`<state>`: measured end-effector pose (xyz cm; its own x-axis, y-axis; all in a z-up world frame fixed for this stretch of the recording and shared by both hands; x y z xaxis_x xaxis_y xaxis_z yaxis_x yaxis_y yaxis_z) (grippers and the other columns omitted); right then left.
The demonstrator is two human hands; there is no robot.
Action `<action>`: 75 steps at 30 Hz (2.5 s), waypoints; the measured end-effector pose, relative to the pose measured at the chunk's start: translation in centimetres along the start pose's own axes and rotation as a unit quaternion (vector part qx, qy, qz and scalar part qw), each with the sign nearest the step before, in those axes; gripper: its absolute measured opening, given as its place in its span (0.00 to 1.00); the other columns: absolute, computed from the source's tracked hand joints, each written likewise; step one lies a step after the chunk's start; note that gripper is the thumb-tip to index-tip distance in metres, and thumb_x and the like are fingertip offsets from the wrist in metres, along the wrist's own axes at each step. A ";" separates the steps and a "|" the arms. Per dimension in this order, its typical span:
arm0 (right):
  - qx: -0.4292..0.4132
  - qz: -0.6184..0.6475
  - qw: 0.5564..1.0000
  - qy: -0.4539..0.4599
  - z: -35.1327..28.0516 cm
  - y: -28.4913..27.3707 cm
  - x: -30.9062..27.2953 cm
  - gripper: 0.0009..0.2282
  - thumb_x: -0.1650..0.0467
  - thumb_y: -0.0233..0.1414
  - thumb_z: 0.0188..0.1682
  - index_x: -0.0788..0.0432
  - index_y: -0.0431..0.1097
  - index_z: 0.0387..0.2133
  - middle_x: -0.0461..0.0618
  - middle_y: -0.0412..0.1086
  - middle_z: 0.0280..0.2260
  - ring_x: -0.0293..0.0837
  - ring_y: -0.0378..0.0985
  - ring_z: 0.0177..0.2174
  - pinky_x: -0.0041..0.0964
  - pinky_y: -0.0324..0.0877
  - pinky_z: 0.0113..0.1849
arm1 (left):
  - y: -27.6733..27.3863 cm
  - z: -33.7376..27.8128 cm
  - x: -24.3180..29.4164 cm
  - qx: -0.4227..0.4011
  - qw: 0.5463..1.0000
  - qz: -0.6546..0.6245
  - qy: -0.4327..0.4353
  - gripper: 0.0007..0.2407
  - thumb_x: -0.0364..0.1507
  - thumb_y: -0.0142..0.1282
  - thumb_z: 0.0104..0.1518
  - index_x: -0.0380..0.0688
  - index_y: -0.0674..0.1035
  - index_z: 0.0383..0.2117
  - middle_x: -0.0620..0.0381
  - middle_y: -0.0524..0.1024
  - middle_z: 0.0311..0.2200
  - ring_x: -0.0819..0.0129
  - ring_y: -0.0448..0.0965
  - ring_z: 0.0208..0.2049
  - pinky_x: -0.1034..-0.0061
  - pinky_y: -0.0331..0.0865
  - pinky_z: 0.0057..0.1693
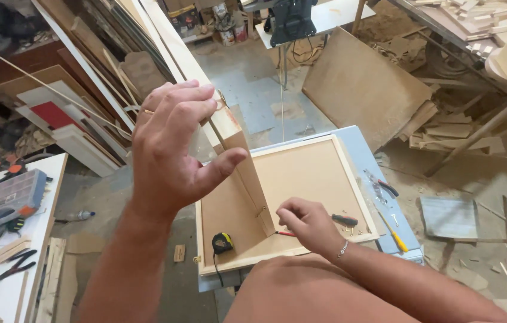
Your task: Assembling a wooden box by attaching hinges and a lid using a screwdriver
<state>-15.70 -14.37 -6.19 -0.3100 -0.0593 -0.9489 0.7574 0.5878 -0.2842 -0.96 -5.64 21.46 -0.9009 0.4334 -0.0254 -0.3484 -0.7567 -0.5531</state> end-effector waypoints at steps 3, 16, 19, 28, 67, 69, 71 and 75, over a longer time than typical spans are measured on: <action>-0.080 0.019 0.995 0.061 -0.3 1.8 0.7 0.11 0.68 0.52 0.47 0.56 0.82 0.37 0.42 0.79 0.28 0.32 0.74 0.29 0.28 0.69 0.34 | 0.0 0.3 -0.1 0.005 1.000 -0.020 0.015 0.22 0.44 0.54 0.61 0.29 0.78 0.36 0.36 0.81 0.40 0.43 0.83 0.45 0.46 0.72 0.58; -0.050 0.293 0.949 0.102 0.2 4.3 3.4 0.11 0.75 0.48 0.50 0.67 0.79 0.37 0.54 0.77 0.36 0.43 0.71 0.28 0.37 0.71 0.34 | 0.1 0.2 -0.2 0.015 1.000 -0.008 0.016 0.23 0.46 0.52 0.61 0.30 0.78 0.36 0.37 0.81 0.40 0.42 0.84 0.45 0.53 0.75 0.54; -0.051 0.247 0.965 0.078 0.1 4.5 2.9 0.13 0.75 0.49 0.49 0.66 0.81 0.41 0.52 0.79 0.38 0.40 0.70 0.29 0.33 0.73 0.35 | 0.3 0.1 -0.3 0.013 1.000 -0.018 0.008 0.23 0.46 0.54 0.61 0.30 0.79 0.37 0.37 0.82 0.40 0.41 0.84 0.47 0.52 0.75 0.54; 0.087 0.026 0.996 -0.002 0.7 3.4 2.8 0.16 0.65 0.62 0.38 0.51 0.67 0.38 0.41 0.69 0.37 0.37 0.72 0.36 0.32 0.72 0.38 | 0.3 -0.1 -0.7 -0.007 1.000 -0.019 0.008 0.25 0.49 0.51 0.60 0.32 0.77 0.36 0.37 0.80 0.41 0.43 0.82 0.46 0.50 0.73 0.54; 0.288 -0.129 0.909 -0.273 -0.7 3.7 -0.5 0.09 0.73 0.56 0.41 0.53 0.64 0.32 0.42 0.70 0.25 0.43 0.71 0.23 0.37 0.66 0.27 | 2.5 -0.3 -0.7 0.073 0.995 0.008 0.068 0.21 0.44 0.50 0.64 0.31 0.74 0.37 0.35 0.79 0.39 0.40 0.81 0.43 0.52 0.73 0.52; 0.283 -0.140 0.914 -0.256 -0.6 3.8 -0.4 0.10 0.72 0.56 0.41 0.53 0.63 0.33 0.41 0.70 0.26 0.44 0.71 0.23 0.39 0.66 0.28 | 2.5 -0.4 -0.8 0.080 0.994 0.015 0.070 0.21 0.44 0.50 0.64 0.31 0.75 0.37 0.34 0.79 0.39 0.41 0.81 0.43 0.52 0.75 0.51; 0.284 -0.149 0.916 -0.243 -0.4 4.0 0.1 0.11 0.72 0.56 0.40 0.53 0.62 0.33 0.43 0.69 0.26 0.46 0.70 0.22 0.41 0.65 0.27 | 2.5 -0.3 -0.7 0.074 0.995 0.013 0.069 0.22 0.45 0.50 0.64 0.31 0.75 0.37 0.34 0.79 0.40 0.41 0.80 0.43 0.52 0.74 0.51; 0.276 -0.159 0.923 -0.218 -0.2 4.0 0.3 0.13 0.72 0.56 0.40 0.53 0.60 0.36 0.43 0.68 0.27 0.50 0.71 0.22 0.45 0.64 0.26 | 2.4 0.2 -0.5 0.039 0.997 0.002 0.063 0.21 0.44 0.52 0.65 0.30 0.75 0.38 0.33 0.78 0.41 0.40 0.79 0.43 0.53 0.70 0.51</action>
<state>-12.82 -11.86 -7.57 -0.3972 -0.5475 -0.7366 0.8825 -0.0077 -0.4702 -1.44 -7.79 20.32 -0.8641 0.4851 -0.1345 -0.3691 -0.7922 -0.4859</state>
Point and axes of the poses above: each hand's wrist, its own z-axis towards the middle knuckle, its own y-axis out of the palm, x = y × z, the point moved 7 cm from there along z, towards the middle knuckle
